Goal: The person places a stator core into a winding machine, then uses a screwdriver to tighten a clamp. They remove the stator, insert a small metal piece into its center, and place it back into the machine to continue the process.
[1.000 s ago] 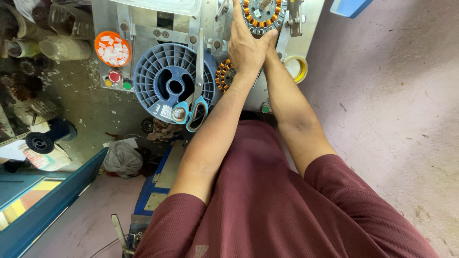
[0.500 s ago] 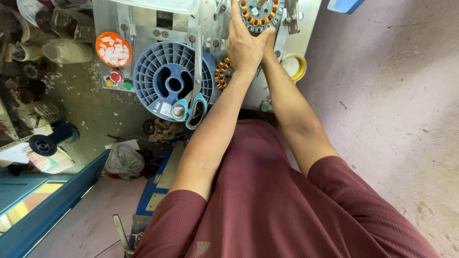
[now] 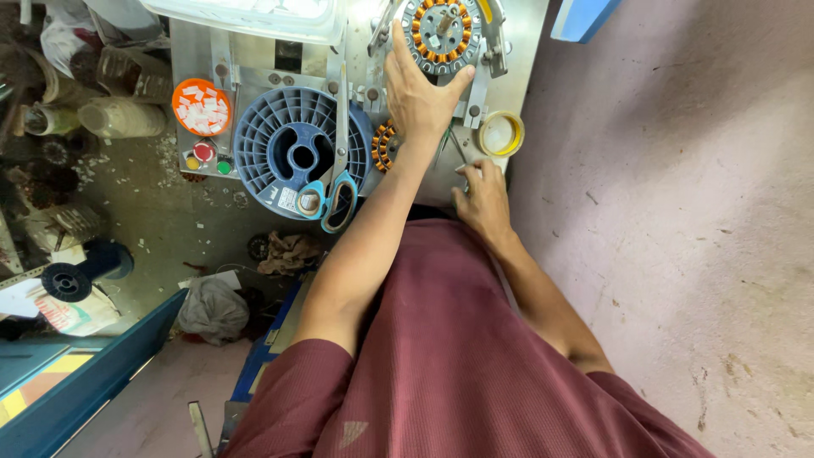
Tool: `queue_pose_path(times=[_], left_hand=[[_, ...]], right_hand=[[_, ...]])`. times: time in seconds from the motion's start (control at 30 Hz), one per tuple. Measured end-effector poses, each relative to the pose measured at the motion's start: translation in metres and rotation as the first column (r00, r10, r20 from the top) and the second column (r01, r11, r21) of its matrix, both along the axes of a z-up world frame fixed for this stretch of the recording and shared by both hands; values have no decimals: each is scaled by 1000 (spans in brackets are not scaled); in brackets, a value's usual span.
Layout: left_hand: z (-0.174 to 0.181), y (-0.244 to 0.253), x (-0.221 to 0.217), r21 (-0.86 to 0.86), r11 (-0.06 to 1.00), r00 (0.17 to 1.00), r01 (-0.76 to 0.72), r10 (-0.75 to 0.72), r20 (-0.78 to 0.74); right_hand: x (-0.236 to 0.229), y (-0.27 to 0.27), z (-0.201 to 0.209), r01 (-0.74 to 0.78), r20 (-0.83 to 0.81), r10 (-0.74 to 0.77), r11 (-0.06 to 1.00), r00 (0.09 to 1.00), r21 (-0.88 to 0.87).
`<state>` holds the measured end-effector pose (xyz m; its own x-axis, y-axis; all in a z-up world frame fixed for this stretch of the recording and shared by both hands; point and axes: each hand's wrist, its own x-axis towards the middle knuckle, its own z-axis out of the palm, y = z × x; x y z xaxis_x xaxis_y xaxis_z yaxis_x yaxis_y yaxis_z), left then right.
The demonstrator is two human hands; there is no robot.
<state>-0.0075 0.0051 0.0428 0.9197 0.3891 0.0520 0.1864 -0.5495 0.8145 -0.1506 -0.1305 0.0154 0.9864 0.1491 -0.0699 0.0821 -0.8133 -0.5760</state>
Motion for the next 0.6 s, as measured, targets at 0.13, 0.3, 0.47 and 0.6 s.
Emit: queue_pose_path(times=[0.13,0.3,0.47,0.6], left_hand=[[10,-3,6,148,983,956,-106,60,287],[-12,9,101,-726,660,972,-193,31,-231],[-15,15,148,-778,481,890,-404,9,-456],[-10,15,136,-897,220,923,-383,63,-379]], right_hand=[[-21,-20,-5,-16,-149,3,996,989,-90],[-31,-23,-19,59,-228,-69,997,971,-48],[-21,-20,-21,88,-244,-111,991,963,-101],[-25,-19,-27,114,-221,-133,989,966,-98]])
